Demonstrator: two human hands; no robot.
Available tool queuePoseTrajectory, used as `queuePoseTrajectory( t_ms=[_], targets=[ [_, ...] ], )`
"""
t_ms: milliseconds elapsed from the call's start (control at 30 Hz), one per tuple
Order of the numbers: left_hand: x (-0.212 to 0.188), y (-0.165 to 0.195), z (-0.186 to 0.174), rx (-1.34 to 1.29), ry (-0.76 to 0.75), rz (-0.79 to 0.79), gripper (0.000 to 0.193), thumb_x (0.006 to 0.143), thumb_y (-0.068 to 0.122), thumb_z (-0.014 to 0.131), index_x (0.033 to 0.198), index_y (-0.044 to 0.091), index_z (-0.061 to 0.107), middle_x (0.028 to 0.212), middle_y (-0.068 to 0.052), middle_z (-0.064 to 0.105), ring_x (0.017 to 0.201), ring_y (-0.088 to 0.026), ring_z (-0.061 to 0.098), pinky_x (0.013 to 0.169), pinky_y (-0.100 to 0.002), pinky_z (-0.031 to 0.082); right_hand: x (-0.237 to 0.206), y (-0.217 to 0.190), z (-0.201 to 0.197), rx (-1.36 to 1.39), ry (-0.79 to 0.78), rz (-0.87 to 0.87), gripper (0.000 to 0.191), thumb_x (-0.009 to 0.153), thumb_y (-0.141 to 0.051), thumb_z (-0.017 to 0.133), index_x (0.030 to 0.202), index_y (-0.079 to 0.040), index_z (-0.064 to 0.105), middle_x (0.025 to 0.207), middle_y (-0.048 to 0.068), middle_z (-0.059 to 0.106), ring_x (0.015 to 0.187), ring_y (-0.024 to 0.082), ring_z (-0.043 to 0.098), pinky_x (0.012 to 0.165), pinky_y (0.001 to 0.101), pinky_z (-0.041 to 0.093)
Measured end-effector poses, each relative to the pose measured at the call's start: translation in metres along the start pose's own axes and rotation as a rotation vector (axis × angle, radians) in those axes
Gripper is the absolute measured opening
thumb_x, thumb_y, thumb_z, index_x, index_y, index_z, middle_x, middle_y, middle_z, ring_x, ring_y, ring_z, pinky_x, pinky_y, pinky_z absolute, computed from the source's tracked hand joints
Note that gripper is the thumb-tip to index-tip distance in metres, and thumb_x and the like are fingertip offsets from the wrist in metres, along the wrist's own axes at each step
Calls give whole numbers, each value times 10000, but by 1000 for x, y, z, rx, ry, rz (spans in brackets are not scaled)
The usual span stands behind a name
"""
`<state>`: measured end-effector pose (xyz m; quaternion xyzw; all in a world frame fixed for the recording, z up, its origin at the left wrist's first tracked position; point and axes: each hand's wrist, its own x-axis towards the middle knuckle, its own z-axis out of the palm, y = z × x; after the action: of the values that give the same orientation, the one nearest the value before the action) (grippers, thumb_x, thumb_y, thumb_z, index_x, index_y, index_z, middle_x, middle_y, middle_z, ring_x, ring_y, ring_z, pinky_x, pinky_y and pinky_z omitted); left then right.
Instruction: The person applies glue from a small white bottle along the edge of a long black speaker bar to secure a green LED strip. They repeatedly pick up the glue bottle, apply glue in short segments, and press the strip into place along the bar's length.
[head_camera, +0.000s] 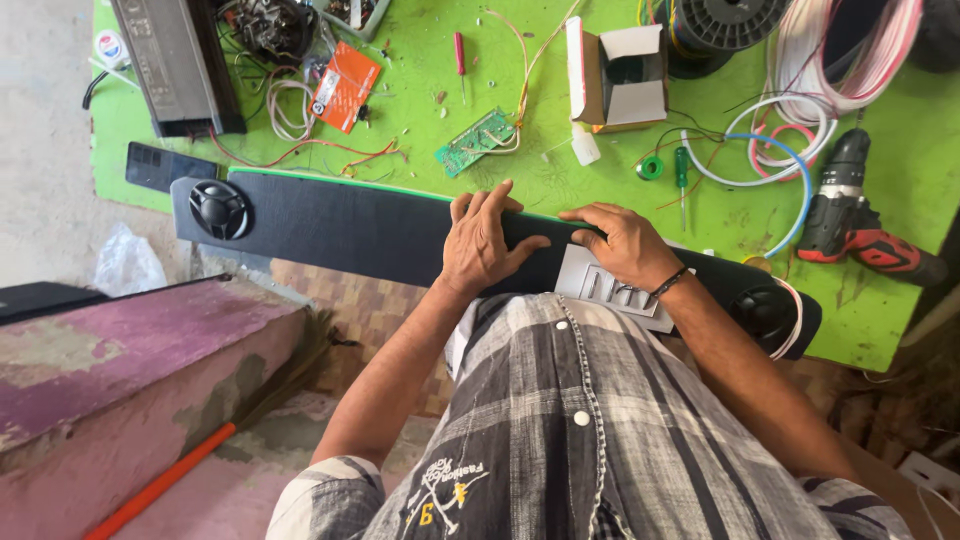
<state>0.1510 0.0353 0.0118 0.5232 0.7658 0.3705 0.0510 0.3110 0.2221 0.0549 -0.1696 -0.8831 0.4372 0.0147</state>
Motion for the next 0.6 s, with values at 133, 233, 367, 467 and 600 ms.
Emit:
queuePoseTrajectory(
  t_ms=[133,233,367,467,600],
  targets=[
    [-5,5,-1,19,-10,7,895,841,517,836,1443,12,407,1103,-39,707,1068,-248,630,1063,-468,377,-7,-3,1,-55,3,-61,321,893,-105,723,1214,-90,713,1106,148,725,1019,365,681,838,424,548],
    [-2,11,-6,50,-55,-4,859,839,533,822,1441,42,456,1089,-27,702,1075,-240,631,1061,-468,379,-10,-1,2,-56,17,-68,293,898,-106,728,1191,-93,716,1111,139,726,1025,357,686,843,419,555],
    [2,21,-12,172,-83,73,823,852,553,782,1476,93,507,1074,-49,651,1051,-252,594,1038,-464,382,-13,3,2,-28,27,-91,290,893,-87,720,1184,-83,721,1111,136,729,1023,351,690,850,413,555],
    [4,26,-14,223,-110,126,778,875,542,759,1498,145,517,1018,-31,606,1031,-238,578,1011,-454,387,-15,4,2,-1,27,-68,270,889,-87,723,1158,-82,730,1104,129,735,1016,339,698,848,402,562],
    [6,29,-14,208,-87,133,623,874,509,772,1361,141,649,976,-25,583,998,-224,569,990,-444,398,-16,6,2,11,21,-66,277,888,-87,724,1165,-77,730,1098,134,737,1011,333,703,855,397,561]
  ],
)
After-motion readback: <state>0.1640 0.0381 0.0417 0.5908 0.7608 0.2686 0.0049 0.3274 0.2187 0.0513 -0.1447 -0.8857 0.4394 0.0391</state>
